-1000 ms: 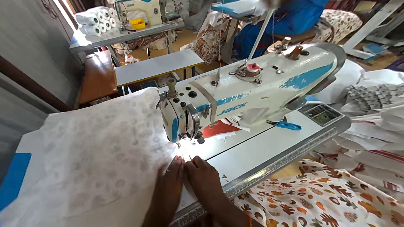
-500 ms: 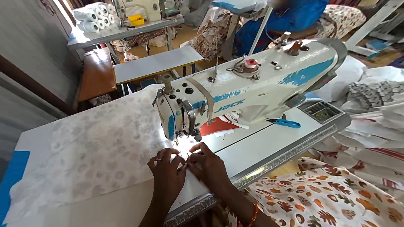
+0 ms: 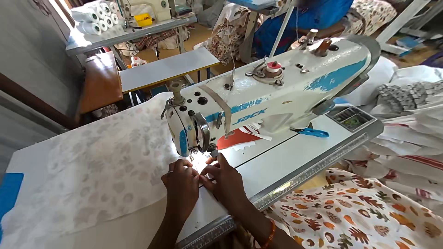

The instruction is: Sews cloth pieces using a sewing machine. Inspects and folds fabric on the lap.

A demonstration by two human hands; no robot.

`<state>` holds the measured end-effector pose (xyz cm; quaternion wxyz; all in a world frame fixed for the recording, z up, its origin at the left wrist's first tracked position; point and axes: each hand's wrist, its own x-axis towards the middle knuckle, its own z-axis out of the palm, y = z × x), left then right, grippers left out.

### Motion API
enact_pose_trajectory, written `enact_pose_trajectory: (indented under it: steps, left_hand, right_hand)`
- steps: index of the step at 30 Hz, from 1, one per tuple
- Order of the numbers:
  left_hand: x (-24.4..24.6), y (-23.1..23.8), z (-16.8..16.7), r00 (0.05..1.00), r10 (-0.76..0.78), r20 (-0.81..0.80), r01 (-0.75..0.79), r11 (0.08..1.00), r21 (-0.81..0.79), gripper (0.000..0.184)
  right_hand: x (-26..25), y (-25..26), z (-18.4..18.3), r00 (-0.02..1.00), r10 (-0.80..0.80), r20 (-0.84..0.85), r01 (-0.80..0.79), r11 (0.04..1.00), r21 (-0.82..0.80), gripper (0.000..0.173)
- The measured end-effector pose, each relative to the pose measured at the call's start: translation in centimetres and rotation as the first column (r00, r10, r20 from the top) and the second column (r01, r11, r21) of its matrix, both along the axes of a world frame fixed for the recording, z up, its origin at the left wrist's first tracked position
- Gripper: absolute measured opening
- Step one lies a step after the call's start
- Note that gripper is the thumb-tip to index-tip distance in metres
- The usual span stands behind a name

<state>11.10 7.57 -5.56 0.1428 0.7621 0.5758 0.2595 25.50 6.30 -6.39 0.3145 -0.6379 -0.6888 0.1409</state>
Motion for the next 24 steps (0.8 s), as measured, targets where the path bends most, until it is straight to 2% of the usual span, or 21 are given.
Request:
enact_pose_trajectory:
  steps: [1, 3, 5, 7, 9, 12, 14, 15, 17, 20, 22, 24]
  left_hand:
    - [0.0, 0.2, 0.1, 0.998, 0.021, 0.051, -0.020, 0.999, -0.031, 0.004]
    - [0.2, 0.3, -0.3, 0.995, 0.016, 0.099, -0.020, 0.999, 0.040, 0.005]
    - [0.1, 0.1, -0.6, 0.994, -0.071, 0.086, 0.062, 0.993, 0.103, 0.009]
    - [-0.1, -0.1, -0.9, 0.991, -0.135, 0.005, 0.132, 0.978, 0.162, 0.022]
    - [-0.3, 0.0, -1.4, 0.985, -0.156, -0.078, 0.170, 0.959, 0.229, 0.029]
    - [-0.4, 0.1, -1.8, 0.976, -0.135, -0.171, 0.179, 0.945, 0.274, 0.031]
    - [-0.2, 0.5, -1.7, 0.969, -0.082, -0.233, 0.155, 0.936, 0.315, 0.034]
    - [-0.1, 0.6, -1.8, 0.965, -0.055, -0.256, 0.141, 0.933, 0.331, 0.036]
    - [-0.1, 0.9, -2.2, 0.959, -0.011, -0.284, 0.116, 0.927, 0.357, 0.038]
    - [-0.7, 1.6, -1.8, 0.943, -0.037, -0.331, 0.144, 0.941, 0.306, 0.039]
    - [-2.3, 2.9, -1.3, 0.924, -0.177, -0.339, 0.277, 0.922, 0.272, 0.035]
    - [-4.8, 5.1, -0.9, 0.865, -0.374, -0.335, 0.459, 0.858, 0.229, 0.034]
  right_hand:
    - [-0.2, 0.3, 0.4, 1.000, -0.026, 0.002, 0.026, 0.997, -0.071, 0.016]
    - [0.0, 1.2, 1.2, 0.999, -0.039, 0.016, 0.041, 0.968, -0.248, 0.024]
    - [1.8, 1.9, 1.3, 0.992, 0.038, -0.122, -0.076, 0.943, -0.323, 0.024]
    - [5.0, 2.1, 2.0, 0.950, 0.137, -0.280, -0.214, 0.940, -0.264, 0.024]
    - [8.7, 1.9, 4.9, 0.955, 0.133, -0.264, -0.192, 0.959, -0.211, 0.026]
    - [14.4, 2.3, 10.1, 0.980, -0.054, -0.193, 0.076, 0.991, 0.108, 0.016]
    - [18.5, 4.7, 12.7, 0.954, -0.266, -0.139, 0.299, 0.892, 0.340, 0.021]
    - [20.7, 6.2, 13.9, 0.924, -0.369, -0.098, 0.378, 0.848, 0.372, 0.028]
    - [25.3, 9.7, 15.6, 0.874, -0.484, -0.045, 0.476, 0.834, 0.277, 0.042]
    - [30.9, 14.1, 16.2, 0.839, -0.536, -0.092, 0.542, 0.838, 0.059, 0.053]
    - [31.1, 15.1, 17.0, 0.816, -0.558, -0.151, 0.557, 0.829, -0.054, 0.048]
    - [30.4, 15.5, 17.6, 0.799, -0.578, -0.166, 0.565, 0.816, -0.126, 0.045]
